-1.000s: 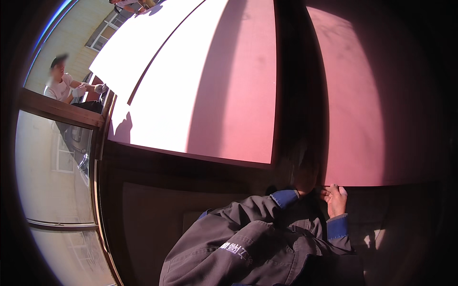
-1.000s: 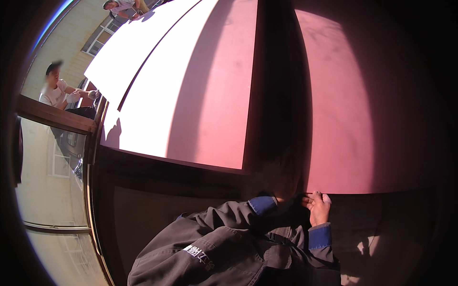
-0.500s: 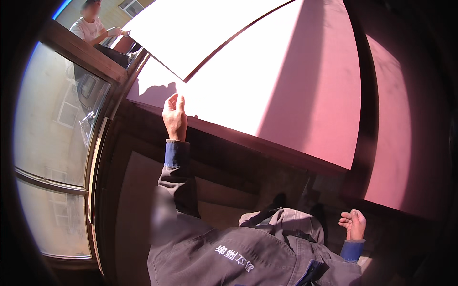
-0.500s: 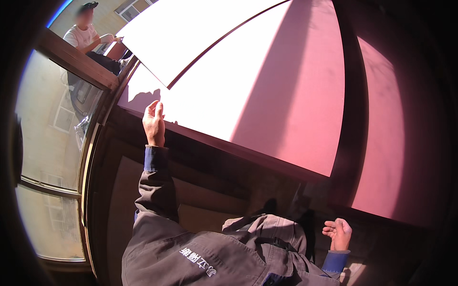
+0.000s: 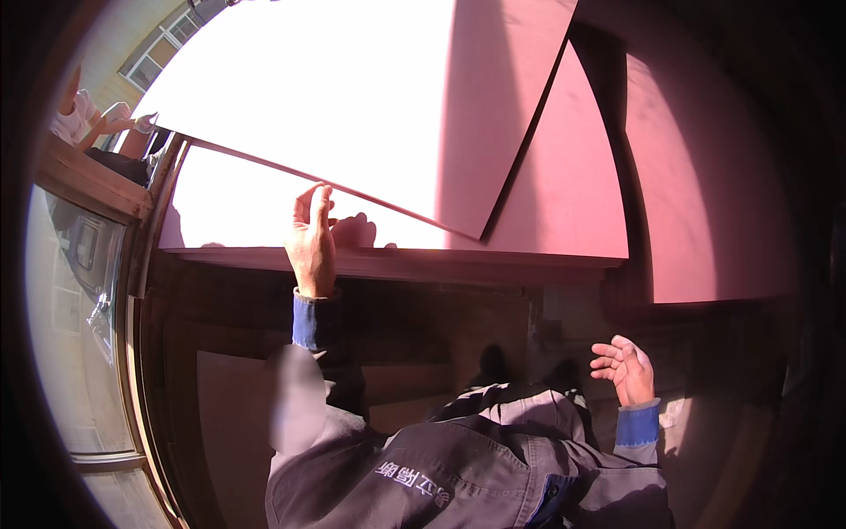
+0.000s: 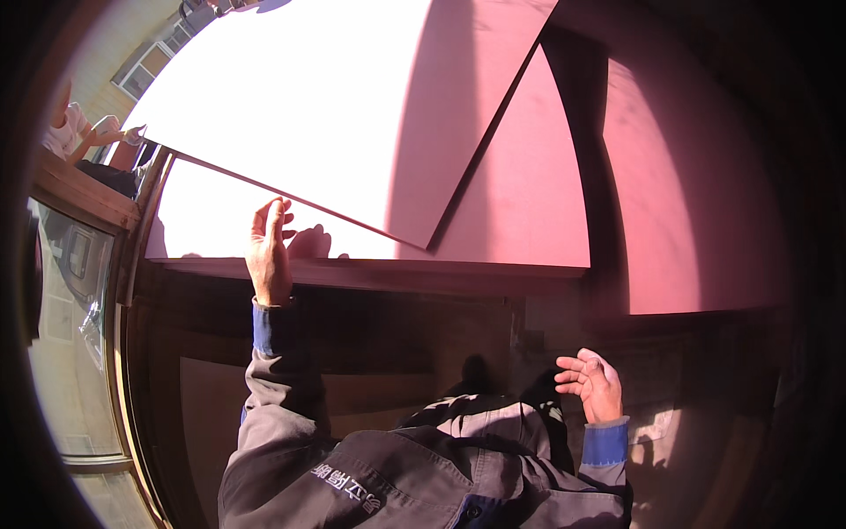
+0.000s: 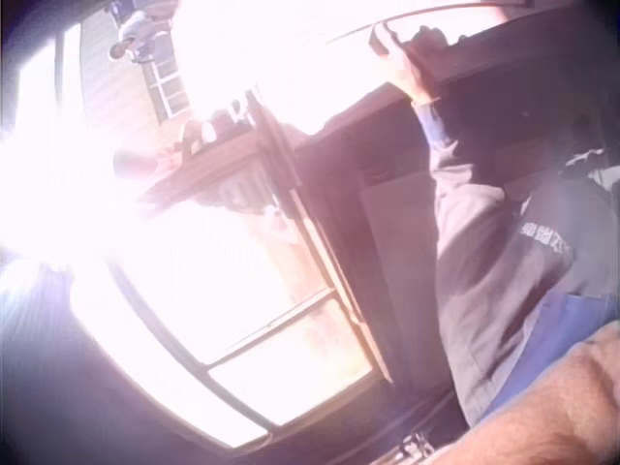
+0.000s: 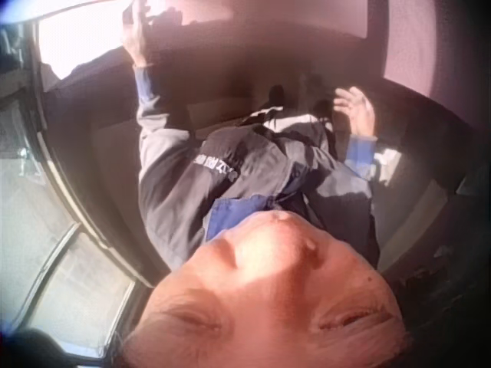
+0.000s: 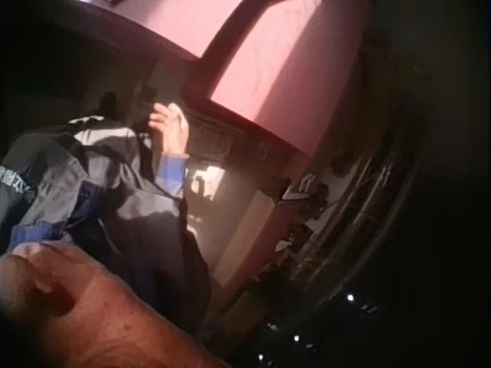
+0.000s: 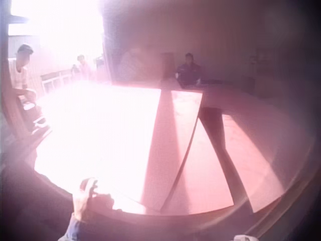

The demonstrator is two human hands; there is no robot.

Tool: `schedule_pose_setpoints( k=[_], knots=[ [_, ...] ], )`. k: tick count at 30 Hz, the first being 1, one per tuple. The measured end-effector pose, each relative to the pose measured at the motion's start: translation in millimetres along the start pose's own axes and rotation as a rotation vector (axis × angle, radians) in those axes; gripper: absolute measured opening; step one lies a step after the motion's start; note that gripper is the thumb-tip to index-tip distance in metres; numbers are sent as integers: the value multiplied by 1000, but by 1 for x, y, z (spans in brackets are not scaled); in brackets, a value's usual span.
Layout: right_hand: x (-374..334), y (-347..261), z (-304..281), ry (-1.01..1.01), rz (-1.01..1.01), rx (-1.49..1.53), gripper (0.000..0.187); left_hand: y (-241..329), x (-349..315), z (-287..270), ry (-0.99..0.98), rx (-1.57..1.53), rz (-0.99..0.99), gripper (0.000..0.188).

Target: The person repeatedly lifts and places large pink sheets onto a stack on a table. The hands handle the sheets one at a time, aligning them with the existing pile. The task continues throughout the clip without visible completion.

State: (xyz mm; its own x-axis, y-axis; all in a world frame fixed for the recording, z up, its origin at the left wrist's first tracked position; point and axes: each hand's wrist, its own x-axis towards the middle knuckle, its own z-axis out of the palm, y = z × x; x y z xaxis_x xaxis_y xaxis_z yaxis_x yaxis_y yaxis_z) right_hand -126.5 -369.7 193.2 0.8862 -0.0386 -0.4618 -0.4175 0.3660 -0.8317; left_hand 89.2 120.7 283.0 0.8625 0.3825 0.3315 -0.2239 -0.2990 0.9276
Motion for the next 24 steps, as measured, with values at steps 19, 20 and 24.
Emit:
schedule_pose_setpoints(
  k=[19, 20, 24],
  knots=[
    [5, -4, 37, 151, -350, 253, 39, -19, -133, 38, -325, -1055, -529, 51],
    [-15, 4, 32, 137, -367, 274, 41, -18, -130, 36, -282, -1011, -579, 46],
    [-91, 46, 27, 84, -435, 271, 41, -4, -147, 19, -207, -838, -403, 27]
  ],
)
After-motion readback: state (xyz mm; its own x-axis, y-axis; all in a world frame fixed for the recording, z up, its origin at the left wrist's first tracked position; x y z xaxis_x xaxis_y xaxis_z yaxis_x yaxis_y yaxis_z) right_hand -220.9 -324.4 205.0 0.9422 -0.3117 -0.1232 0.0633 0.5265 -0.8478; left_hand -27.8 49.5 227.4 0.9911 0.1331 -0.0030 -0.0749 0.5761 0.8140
